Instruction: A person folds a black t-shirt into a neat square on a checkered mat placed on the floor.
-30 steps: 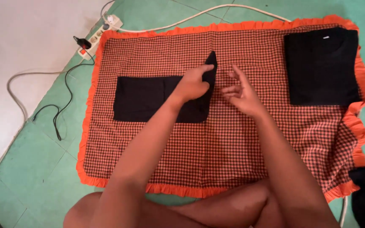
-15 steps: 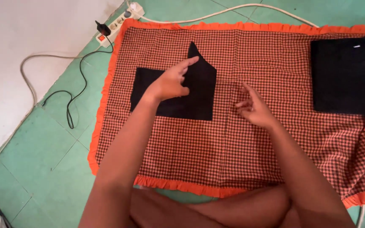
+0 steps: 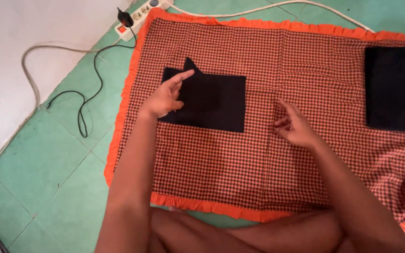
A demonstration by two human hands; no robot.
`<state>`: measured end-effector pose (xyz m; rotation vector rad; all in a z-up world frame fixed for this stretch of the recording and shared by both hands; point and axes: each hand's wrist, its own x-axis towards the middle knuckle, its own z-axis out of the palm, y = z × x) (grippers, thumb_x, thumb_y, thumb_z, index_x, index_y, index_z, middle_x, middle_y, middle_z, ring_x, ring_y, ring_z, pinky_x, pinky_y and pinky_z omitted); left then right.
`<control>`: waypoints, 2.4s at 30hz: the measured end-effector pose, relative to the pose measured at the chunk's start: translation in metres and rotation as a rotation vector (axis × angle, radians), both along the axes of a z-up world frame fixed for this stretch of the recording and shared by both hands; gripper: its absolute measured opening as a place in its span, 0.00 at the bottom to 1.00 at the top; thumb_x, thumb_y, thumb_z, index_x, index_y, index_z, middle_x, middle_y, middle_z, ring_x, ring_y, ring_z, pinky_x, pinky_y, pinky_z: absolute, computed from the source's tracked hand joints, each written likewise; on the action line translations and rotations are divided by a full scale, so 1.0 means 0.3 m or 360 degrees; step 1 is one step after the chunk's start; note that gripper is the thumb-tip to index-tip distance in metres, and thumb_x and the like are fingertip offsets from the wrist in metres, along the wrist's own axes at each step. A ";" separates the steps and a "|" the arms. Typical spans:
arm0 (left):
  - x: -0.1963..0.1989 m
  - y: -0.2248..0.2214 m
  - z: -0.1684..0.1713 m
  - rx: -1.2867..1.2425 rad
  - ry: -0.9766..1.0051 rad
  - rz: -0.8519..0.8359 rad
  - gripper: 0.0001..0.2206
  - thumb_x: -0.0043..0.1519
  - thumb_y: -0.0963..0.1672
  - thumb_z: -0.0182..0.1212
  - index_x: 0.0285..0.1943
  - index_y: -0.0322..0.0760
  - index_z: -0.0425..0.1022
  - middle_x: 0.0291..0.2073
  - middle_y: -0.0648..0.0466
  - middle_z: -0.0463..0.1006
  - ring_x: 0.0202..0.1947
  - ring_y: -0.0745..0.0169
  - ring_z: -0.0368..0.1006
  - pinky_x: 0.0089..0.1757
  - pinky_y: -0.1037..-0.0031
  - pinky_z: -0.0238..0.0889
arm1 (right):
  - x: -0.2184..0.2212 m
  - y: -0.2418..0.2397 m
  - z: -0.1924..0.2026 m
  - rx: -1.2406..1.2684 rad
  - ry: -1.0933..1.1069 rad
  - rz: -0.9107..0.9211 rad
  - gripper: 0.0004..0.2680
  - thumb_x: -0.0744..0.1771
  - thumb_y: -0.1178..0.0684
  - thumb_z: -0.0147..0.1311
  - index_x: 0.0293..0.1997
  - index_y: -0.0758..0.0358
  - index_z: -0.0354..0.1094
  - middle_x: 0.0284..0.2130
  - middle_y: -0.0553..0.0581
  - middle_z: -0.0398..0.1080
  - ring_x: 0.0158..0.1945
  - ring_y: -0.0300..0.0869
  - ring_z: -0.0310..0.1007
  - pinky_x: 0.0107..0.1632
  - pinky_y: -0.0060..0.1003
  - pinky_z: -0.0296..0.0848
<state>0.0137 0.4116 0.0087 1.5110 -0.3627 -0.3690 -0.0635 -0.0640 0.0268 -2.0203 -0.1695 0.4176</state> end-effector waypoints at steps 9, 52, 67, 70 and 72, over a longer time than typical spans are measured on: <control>-0.117 0.039 0.048 -0.0223 0.0114 0.0109 0.47 0.42 0.26 0.51 0.77 0.43 0.63 0.67 0.47 0.72 0.53 0.64 0.74 0.46 0.83 0.70 | 0.171 0.186 -0.083 -0.0204 -0.0444 0.0186 0.30 0.62 0.66 0.59 0.75 0.70 0.52 0.57 0.73 0.59 0.45 0.62 0.77 0.43 0.49 0.75; -0.275 -0.216 0.124 -0.0569 0.1612 0.1738 0.19 0.65 0.45 0.59 0.67 0.41 0.69 0.59 0.47 0.75 0.53 0.49 0.73 0.43 0.67 0.73 | 0.638 0.947 0.038 0.0105 -0.0018 0.0649 0.02 0.71 0.59 0.53 0.45 0.57 0.70 0.35 0.50 0.76 0.38 0.37 0.77 0.42 0.32 0.79; -0.255 -0.263 0.031 -0.0885 0.1706 0.2233 0.29 0.62 0.38 0.63 0.74 0.36 0.60 0.63 0.40 0.70 0.57 0.45 0.71 0.53 0.56 0.75 | 0.715 1.053 -0.094 -0.0424 -0.0374 0.0578 0.03 0.73 0.52 0.53 0.43 0.53 0.71 0.37 0.50 0.72 0.39 0.41 0.69 0.42 0.41 0.68; -0.263 -0.260 0.033 -0.0726 0.1684 0.2350 0.22 0.62 0.40 0.64 0.67 0.40 0.68 0.59 0.47 0.76 0.45 0.54 0.76 0.40 0.68 0.76 | 0.721 1.062 -0.119 -0.0448 -0.0348 0.0543 0.02 0.72 0.52 0.53 0.43 0.52 0.71 0.38 0.49 0.72 0.40 0.41 0.69 0.44 0.40 0.67; -0.274 -0.254 0.124 -0.0620 0.1718 0.2332 0.24 0.64 0.43 0.63 0.70 0.37 0.65 0.65 0.45 0.71 0.58 0.47 0.74 0.49 0.65 0.79 | 0.718 1.070 -0.111 -0.0573 -0.0403 0.0519 0.05 0.73 0.51 0.53 0.40 0.52 0.70 0.34 0.49 0.71 0.37 0.42 0.67 0.41 0.43 0.65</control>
